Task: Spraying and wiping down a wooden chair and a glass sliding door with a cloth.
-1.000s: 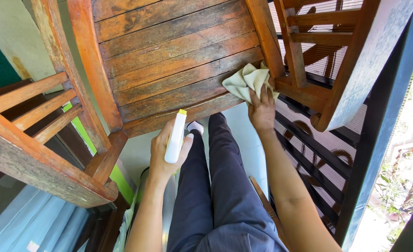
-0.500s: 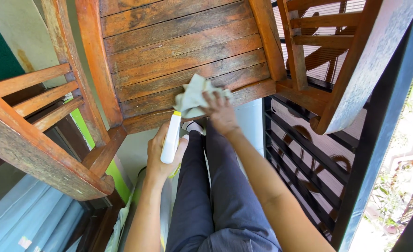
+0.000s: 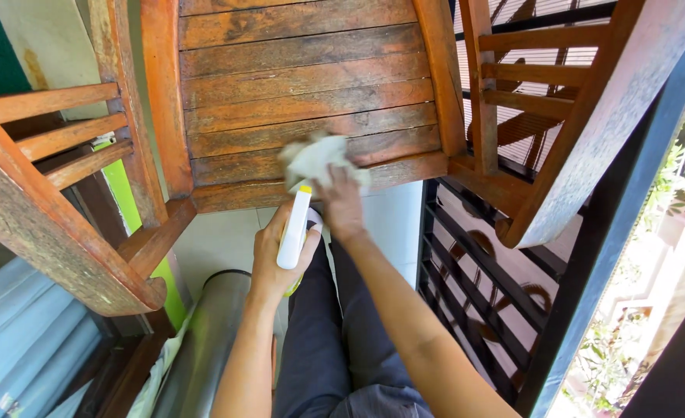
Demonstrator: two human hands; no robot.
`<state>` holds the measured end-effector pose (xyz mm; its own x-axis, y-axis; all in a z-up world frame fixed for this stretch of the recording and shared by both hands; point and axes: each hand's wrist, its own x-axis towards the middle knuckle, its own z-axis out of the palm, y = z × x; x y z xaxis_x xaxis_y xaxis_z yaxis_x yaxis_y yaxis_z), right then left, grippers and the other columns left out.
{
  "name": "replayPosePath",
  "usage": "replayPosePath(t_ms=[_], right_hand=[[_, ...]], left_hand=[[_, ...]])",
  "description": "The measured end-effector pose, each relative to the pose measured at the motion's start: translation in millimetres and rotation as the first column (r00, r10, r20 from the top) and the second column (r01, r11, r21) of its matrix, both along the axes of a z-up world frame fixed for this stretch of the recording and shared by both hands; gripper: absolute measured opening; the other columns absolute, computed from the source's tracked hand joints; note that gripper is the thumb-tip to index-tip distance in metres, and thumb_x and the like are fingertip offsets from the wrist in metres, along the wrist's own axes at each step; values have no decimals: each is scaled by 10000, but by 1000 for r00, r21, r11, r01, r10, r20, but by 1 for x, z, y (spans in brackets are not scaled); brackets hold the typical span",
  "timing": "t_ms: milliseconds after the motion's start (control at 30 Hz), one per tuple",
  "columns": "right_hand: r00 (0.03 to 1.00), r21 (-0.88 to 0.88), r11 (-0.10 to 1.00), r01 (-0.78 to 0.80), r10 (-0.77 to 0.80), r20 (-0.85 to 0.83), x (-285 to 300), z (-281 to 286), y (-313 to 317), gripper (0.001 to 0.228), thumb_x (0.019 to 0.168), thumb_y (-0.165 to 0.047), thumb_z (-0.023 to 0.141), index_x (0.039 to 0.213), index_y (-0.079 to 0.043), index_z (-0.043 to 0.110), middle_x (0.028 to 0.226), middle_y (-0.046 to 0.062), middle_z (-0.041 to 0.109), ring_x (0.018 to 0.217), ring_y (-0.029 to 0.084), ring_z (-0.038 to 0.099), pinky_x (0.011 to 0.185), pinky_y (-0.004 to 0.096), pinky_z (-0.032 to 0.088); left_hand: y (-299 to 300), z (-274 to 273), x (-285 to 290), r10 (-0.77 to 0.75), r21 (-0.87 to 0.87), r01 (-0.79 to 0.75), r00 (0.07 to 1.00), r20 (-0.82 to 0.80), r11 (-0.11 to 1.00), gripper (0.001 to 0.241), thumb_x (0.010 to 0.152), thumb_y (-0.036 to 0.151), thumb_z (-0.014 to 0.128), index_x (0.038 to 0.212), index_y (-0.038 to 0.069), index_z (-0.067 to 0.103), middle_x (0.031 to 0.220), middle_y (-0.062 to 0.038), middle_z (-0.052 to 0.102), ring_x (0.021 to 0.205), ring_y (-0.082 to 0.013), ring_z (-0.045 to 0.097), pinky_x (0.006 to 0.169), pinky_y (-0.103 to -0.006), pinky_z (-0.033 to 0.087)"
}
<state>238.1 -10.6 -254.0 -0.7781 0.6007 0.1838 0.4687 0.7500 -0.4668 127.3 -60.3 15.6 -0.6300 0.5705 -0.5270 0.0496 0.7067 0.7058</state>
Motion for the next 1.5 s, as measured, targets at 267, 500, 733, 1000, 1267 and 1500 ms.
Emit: replayPosePath(t_ms=[267, 500, 733, 1000, 1267, 1500], right_hand=[[890, -111, 930, -350, 367, 271, 19, -23, 23, 375, 985, -309, 580, 1309, -481, 652, 1612, -49, 419, 1517, 317, 313, 1177, 585, 260], [869, 36, 987, 159, -158, 469, 126, -10, 106, 431, 1005, -337, 598, 1425, -309, 508, 1491, 117, 397, 1364, 437, 381, 939, 628, 465], [981, 168, 985, -40, 7, 195, -11, 0, -8, 450, 904, -91, 613, 1273, -348, 650, 1262, 99, 567, 1180, 389, 571, 855, 476, 469], [787, -144, 834, -532, 550, 278, -141, 73, -88, 591, 931, -82, 704, 1446, -321, 540, 1547, 120, 349, 1432, 404, 356, 1097, 576, 417], [964, -128, 983, -131, 156, 215, -38, 45, -31, 597, 745, -142, 754, 1289, -364, 644, 1250, 74, 548, 1100, 348, 611, 862, 457, 515], [908, -829, 493, -265, -161, -386, -92, 139, -120, 505, 793, -23, 677, 1294, -76, 653, 1171, 189, 622, 1131, 356, 605, 1002, 465, 474]], left_hand=[[-2, 2, 7, 46, -3, -46, 999, 5, 999, 451, 804, 268, 753, 1246, 205, 694, 845, -193, 760, 885, -452, 741, 747, -534, 576], [-31, 14, 3, 120, 39, -119, 992, -45, 992, 459, 810, 233, 753, 1263, 181, 695, 736, -165, 729, 775, -389, 751, 718, -491, 590], [-79, 14, -9, 184, 114, -176, 981, -64, 978, 449, 818, 171, 759, 1257, 107, 684, 682, -161, 701, 672, -358, 725, 681, -469, 593], [-147, 13, -26, 207, 104, -195, 969, -132, 975, 456, 819, 207, 753, 1267, 166, 682, 685, -89, 720, 721, -330, 755, 666, -457, 600], [-179, 29, -31, 217, 183, -192, 967, -130, 964, 412, 833, 170, 766, 1230, 109, 674, 744, -166, 733, 707, -392, 751, 671, -465, 623], [-200, 45, -25, 264, 257, -184, 907, -327, 949, 359, 813, 113, 754, 1170, 101, 719, 705, -143, 697, 650, -367, 726, 622, -433, 614]])
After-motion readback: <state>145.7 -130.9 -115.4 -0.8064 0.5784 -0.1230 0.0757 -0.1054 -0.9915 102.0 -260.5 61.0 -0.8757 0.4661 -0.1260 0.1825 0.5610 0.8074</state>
